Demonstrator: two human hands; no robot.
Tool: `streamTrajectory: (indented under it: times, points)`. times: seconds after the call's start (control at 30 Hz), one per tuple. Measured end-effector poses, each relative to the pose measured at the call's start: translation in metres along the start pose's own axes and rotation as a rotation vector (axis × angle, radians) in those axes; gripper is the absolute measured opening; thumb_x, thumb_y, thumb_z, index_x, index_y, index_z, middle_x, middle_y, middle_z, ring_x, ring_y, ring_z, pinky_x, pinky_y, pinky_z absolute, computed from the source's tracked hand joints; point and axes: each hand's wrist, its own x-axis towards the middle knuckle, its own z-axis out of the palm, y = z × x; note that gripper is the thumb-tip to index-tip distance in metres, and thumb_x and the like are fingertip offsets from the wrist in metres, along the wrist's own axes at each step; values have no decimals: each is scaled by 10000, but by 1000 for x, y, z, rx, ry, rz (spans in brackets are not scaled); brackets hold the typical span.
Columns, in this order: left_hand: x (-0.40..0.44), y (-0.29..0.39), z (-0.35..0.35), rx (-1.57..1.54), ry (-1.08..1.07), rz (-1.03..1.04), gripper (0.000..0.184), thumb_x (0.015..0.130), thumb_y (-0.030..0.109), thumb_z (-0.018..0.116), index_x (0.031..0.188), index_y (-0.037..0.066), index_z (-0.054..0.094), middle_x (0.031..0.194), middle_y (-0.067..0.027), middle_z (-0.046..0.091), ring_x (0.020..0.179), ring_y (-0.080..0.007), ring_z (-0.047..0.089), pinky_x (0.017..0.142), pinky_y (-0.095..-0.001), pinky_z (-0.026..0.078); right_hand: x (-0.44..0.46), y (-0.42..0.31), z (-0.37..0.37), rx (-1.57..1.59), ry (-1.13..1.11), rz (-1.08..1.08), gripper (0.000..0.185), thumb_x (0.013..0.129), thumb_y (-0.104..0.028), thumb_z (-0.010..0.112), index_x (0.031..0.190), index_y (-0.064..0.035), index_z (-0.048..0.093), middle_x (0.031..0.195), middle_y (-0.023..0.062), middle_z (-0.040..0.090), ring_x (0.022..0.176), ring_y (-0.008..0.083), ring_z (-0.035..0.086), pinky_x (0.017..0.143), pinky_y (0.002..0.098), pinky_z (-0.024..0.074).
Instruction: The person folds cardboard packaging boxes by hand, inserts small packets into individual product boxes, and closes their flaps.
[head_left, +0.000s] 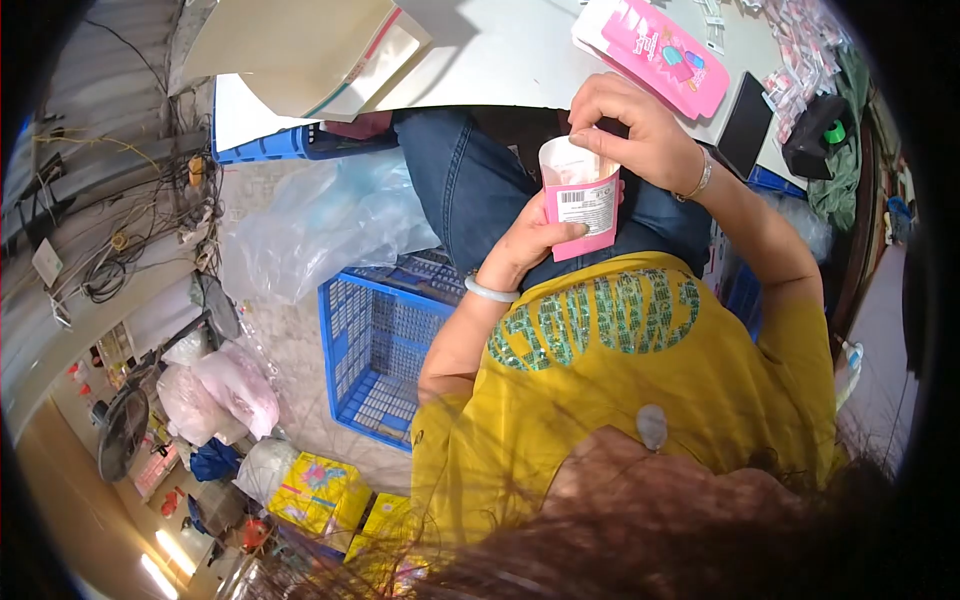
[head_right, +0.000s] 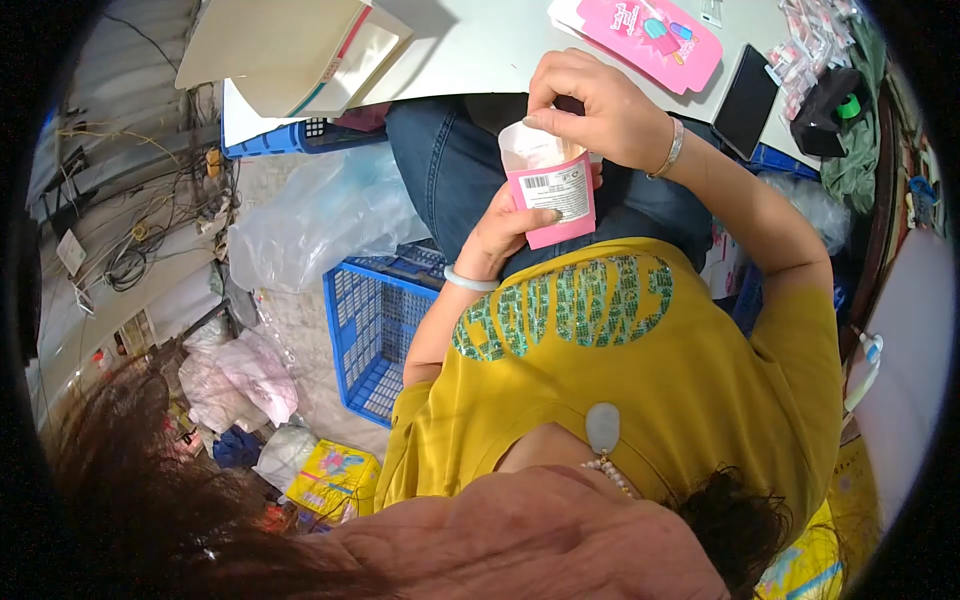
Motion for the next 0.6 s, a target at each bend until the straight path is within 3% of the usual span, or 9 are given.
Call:
streamTrajectory:
  times: [0.13, 0.23, 0.33, 0.53, 0.6]
  points:
    - [-4, 0, 0, -124, 14, 18, 730, 753, 66, 661, 1426, -22, 393, 1384, -206, 515, 1271, -301, 531, 1088, -401, 409, -3, -4, 1, 95, 0, -35, 69, 860, -48, 637, 924, -21, 646, 1053, 79, 601, 1014, 205, 553, 899, 324, 435]
    - [-3, 3, 5, -126, 68, 38, 774, 712, 119, 689, 1404, -62, 393, 1347, -247, 521, 1246, -352, 544, 1063, -428, 440, -5, 1, -2, 94, 7, -49, 67, 841, -94, 663, 831, -38, 628, 952, 42, 585, 954, 201, 552, 865, 324, 431]
    - [-2, 3, 3, -131, 37, 43, 772, 728, 116, 697, 1413, -57, 384, 1356, -238, 519, 1249, -351, 544, 1061, -429, 441, 0, 2, -16, -33, -77, -48, 60, 821, -98, 674, 819, -50, 637, 988, 46, 579, 967, 213, 538, 871, 330, 419]
    - [-5, -10, -5, 99, 142, -16, 556, 845, 97, 706, 1339, -34, 488, 1251, -169, 618, 1183, -278, 596, 1011, -391, 481, 12, -6, 8, -106, 32, -127, 102, 803, -127, 693, 761, -60, 627, 986, 29, 574, 1010, 219, 502, 871, 338, 412]
    - [-10, -13, -6, 110, 191, 34, 437, 882, 124, 708, 1267, -9, 554, 1182, -121, 653, 1078, -211, 635, 939, -351, 517, 5, -2, 20, -137, -12, -93, 140, 814, -164, 688, 745, -56, 631, 1010, 38, 588, 1025, 237, 506, 871, 345, 423]
